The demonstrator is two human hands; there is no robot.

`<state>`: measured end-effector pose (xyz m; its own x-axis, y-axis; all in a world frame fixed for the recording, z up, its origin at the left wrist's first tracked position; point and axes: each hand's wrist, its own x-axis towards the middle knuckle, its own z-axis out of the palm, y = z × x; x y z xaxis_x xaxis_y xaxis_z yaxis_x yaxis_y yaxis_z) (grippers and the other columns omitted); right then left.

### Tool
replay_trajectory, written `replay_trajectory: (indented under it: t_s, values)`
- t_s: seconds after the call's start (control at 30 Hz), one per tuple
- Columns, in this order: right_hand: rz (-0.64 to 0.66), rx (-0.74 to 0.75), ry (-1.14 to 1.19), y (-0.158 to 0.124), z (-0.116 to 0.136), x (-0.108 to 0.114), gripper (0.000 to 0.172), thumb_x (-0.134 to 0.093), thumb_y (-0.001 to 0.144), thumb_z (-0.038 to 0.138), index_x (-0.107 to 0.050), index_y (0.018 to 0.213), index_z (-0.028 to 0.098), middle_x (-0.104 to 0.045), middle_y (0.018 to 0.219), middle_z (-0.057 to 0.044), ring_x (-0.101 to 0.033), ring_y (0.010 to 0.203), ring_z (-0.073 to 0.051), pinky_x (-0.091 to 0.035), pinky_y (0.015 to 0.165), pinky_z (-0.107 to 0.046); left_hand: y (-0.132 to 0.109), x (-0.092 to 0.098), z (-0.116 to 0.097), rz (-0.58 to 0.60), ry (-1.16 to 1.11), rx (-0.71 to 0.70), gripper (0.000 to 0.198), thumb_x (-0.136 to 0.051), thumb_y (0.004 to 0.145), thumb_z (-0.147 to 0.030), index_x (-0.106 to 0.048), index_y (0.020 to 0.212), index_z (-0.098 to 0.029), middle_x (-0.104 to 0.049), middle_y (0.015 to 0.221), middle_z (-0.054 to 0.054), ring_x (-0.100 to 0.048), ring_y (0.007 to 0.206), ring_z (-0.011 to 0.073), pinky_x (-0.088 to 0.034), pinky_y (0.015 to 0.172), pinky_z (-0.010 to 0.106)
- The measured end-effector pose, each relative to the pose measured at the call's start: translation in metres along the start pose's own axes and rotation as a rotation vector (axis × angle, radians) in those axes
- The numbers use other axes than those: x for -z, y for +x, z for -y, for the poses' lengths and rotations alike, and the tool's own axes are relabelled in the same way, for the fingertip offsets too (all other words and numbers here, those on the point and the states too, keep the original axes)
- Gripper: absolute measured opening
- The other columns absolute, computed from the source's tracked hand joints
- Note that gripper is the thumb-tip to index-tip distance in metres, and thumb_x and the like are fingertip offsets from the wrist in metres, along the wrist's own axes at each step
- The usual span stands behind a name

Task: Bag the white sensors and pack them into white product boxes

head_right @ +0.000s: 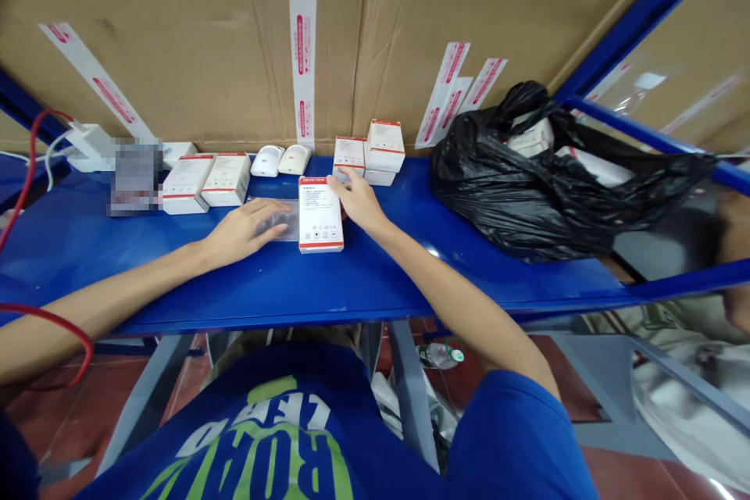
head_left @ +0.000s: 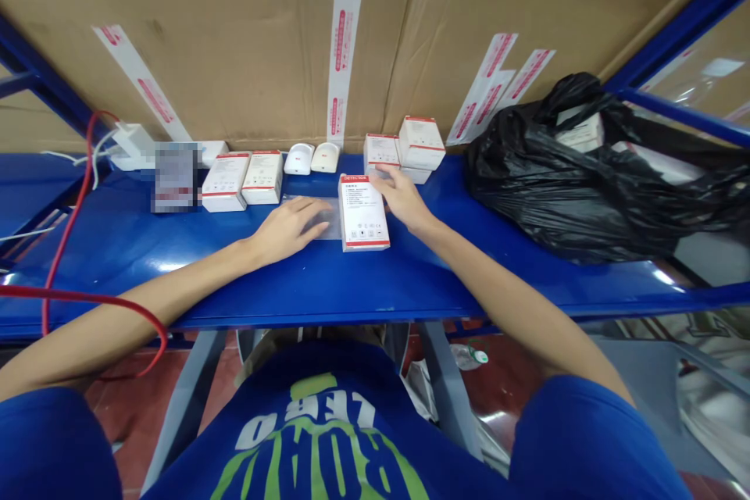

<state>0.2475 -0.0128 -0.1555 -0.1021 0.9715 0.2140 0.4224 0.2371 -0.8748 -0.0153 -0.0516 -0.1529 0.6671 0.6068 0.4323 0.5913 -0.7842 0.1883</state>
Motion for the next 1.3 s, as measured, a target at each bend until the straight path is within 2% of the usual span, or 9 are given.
replay_trajectory:
  t_s: [0.1, 0.17, 0.27, 0.33, 0.47, 0.6, 0.83, 1.07, 1.3]
  values:
    - [-0.012, 0.227, -0.26, -0.013, 0.01, 0.0, 0.067, -0.059, 0.094, 0.051, -0.049, 0.153, 0.023, -0.059, 0.148, -0.02, -0.061, 0.132, -0.039, -0.05, 0.108, -0.067, 0.0, -0.004, 0.006, 0.041, 0.059, 0.016, 0.028, -0.053, 0.1, -0.029, -0.069, 0.12, -0.016, -0.075, 0.12, 0.013, -0.072, 0.114, 0.0294, -0.062, 0.096, 0.049]
    - [0.14, 0.347, -0.397, -0.027, 0.024, 0.0, 0.074, -0.061, 0.093, 0.054, -0.042, 0.16, 0.03, -0.036, 0.169, -0.015, -0.038, 0.154, -0.041, -0.038, 0.118, -0.07, 0.0, -0.004, 0.007, 0.058, 0.086, 0.044, 0.026, -0.056, 0.098, -0.026, -0.07, 0.117, -0.016, -0.076, 0.117, 0.012, -0.073, 0.11, 0.0285, -0.062, 0.095, 0.047]
    - [0.446, 0.333, -0.573, -0.047, 0.046, -0.003, 0.08, -0.069, 0.088, 0.06, -0.043, 0.16, 0.035, -0.014, 0.178, -0.009, -0.016, 0.161, -0.045, -0.036, 0.118, -0.073, 0.001, -0.003, 0.007, 0.098, 0.119, 0.073, 0.023, -0.056, 0.099, -0.026, -0.072, 0.111, -0.016, -0.076, 0.112, 0.012, -0.073, 0.106, 0.0272, -0.062, 0.093, 0.044]
    - [0.529, 0.288, -0.679, -0.056, 0.057, -0.008, 0.077, -0.075, 0.085, 0.056, -0.051, 0.155, 0.033, -0.013, 0.178, -0.011, -0.012, 0.161, -0.047, -0.045, 0.112, -0.072, 0.003, -0.002, 0.008, 0.129, 0.13, 0.057, 0.022, -0.056, 0.1, -0.027, -0.073, 0.107, -0.016, -0.076, 0.109, 0.011, -0.072, 0.105, 0.0269, -0.061, 0.092, 0.042]
    - [0.484, 0.307, -0.799, -0.06, 0.064, -0.013, 0.056, -0.077, 0.086, 0.039, -0.065, 0.139, 0.026, -0.03, 0.172, -0.016, -0.024, 0.159, -0.046, -0.059, 0.101, -0.063, 0.008, -0.001, 0.014, 0.153, 0.131, 0.018, 0.02, -0.056, 0.1, -0.027, -0.074, 0.102, -0.018, -0.076, 0.102, 0.008, -0.072, 0.101, 0.0251, -0.06, 0.089, 0.039]
    - [0.347, 0.395, -0.794, -0.045, 0.062, -0.004, 0.051, -0.074, 0.087, 0.034, -0.066, 0.136, 0.025, -0.043, 0.164, -0.016, -0.038, 0.152, -0.043, -0.059, 0.101, -0.062, 0.009, -0.001, 0.018, 0.163, 0.129, -0.021, 0.019, -0.057, 0.101, -0.027, -0.074, 0.1, -0.018, -0.076, 0.099, 0.007, -0.071, 0.098, 0.0237, -0.059, 0.085, 0.035]
    - [0.058, 0.38, -0.872, 0.038, 0.047, 0.01, 0.053, -0.072, 0.085, 0.034, -0.064, 0.136, 0.021, -0.045, 0.16, -0.02, -0.037, 0.151, -0.048, -0.042, 0.112, -0.074, 0.004, 0.0, 0.019, 0.1, 0.138, -0.086, 0.031, -0.051, 0.106, -0.036, -0.074, 0.101, -0.016, -0.075, 0.099, 0.009, -0.07, 0.098, 0.024, -0.057, 0.087, 0.037]
    - [0.05, 0.291, -1.035, 0.088, 0.02, 0.008, 0.054, -0.064, 0.088, 0.029, -0.061, 0.14, 0.013, -0.053, 0.154, -0.025, -0.046, 0.143, -0.052, -0.028, 0.116, -0.079, 0.002, -0.004, 0.018, 0.096, 0.197, -0.113, 0.039, -0.049, 0.107, -0.046, -0.073, 0.106, -0.015, -0.073, 0.105, 0.011, -0.067, 0.097, 0.0254, -0.056, 0.088, 0.038]
    - [0.222, 0.475, -1.048, 0.081, 0.055, -0.041, 0.06, -0.043, 0.091, 0.003, -0.052, 0.15, 0.007, -0.056, 0.153, -0.022, -0.05, 0.143, -0.036, -0.031, 0.122, -0.059, 0.004, -0.012, 0.018, 0.083, 0.255, -0.125, 0.033, -0.051, 0.107, -0.04, -0.07, 0.108, -0.013, -0.069, 0.105, 0.012, -0.062, 0.09, 0.0249, -0.055, 0.086, 0.038]
